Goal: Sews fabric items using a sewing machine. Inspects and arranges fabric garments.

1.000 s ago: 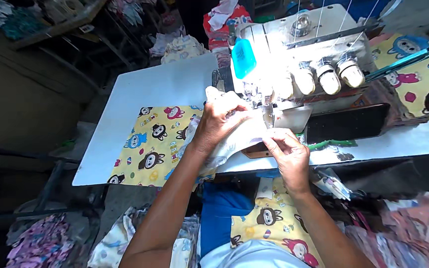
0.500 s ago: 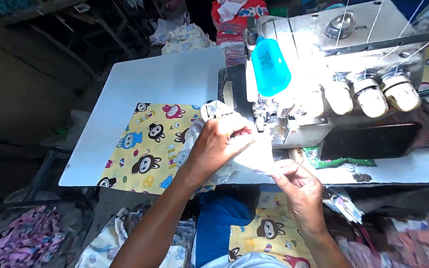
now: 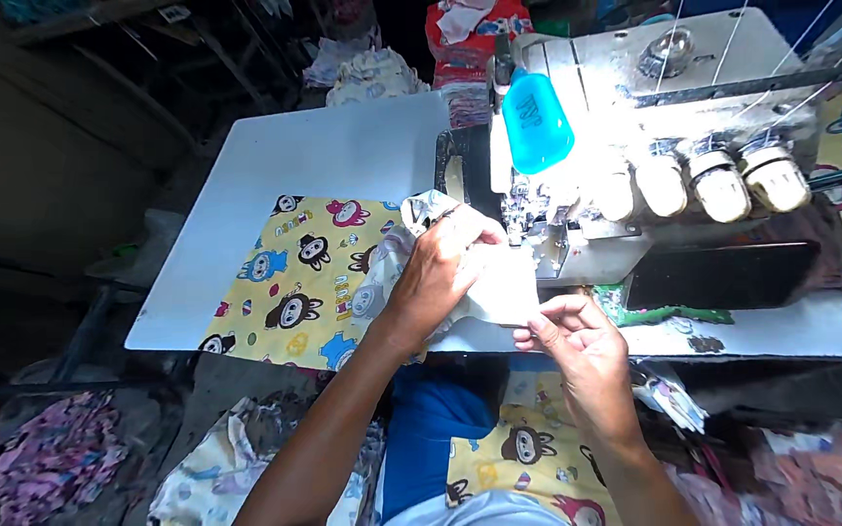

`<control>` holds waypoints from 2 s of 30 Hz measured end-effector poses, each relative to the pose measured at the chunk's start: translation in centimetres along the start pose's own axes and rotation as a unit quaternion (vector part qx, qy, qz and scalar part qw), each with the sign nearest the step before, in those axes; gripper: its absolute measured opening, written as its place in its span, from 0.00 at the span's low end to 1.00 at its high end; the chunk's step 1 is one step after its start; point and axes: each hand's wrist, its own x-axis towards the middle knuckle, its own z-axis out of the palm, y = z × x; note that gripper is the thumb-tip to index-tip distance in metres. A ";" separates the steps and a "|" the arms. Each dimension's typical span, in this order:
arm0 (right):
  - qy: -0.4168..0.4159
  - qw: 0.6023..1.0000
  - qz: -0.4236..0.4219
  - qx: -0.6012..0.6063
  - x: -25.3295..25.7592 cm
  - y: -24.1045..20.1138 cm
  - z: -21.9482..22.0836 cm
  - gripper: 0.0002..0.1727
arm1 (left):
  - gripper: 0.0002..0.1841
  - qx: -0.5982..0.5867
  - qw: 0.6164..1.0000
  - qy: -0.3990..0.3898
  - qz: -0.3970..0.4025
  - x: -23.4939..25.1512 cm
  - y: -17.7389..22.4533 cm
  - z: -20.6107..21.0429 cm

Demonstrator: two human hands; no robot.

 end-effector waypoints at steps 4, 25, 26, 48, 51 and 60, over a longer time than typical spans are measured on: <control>0.021 0.998 -0.045 -0.032 0.5 -0.6 0.5 0.15 | 0.05 -0.027 0.999 0.011 0.019 1.6 -1.5 0.7; 0.045 0.777 -0.267 -0.568 1.5 -0.8 0.3 0.18 | 0.09 -0.014 0.999 0.002 0.042 2.7 -3.8 0.1; 0.040 0.776 -0.265 -0.572 1.4 -0.7 0.3 0.18 | 0.09 -0.007 0.999 0.010 0.029 3.0 -4.1 0.1; -0.149 0.967 -0.099 -0.182 0.0 1.1 3.1 0.26 | 0.05 -0.088 0.978 0.079 -0.170 -6.9 3.2 -0.3; -0.040 0.983 -0.097 -0.148 0.2 1.2 2.8 0.14 | 0.07 -0.133 0.980 0.056 -0.139 -9.3 3.3 1.4; 0.062 0.978 -0.155 -0.125 1.2 0.7 -0.1 0.13 | 0.11 0.068 0.960 0.077 -0.261 -13.4 -3.8 -0.9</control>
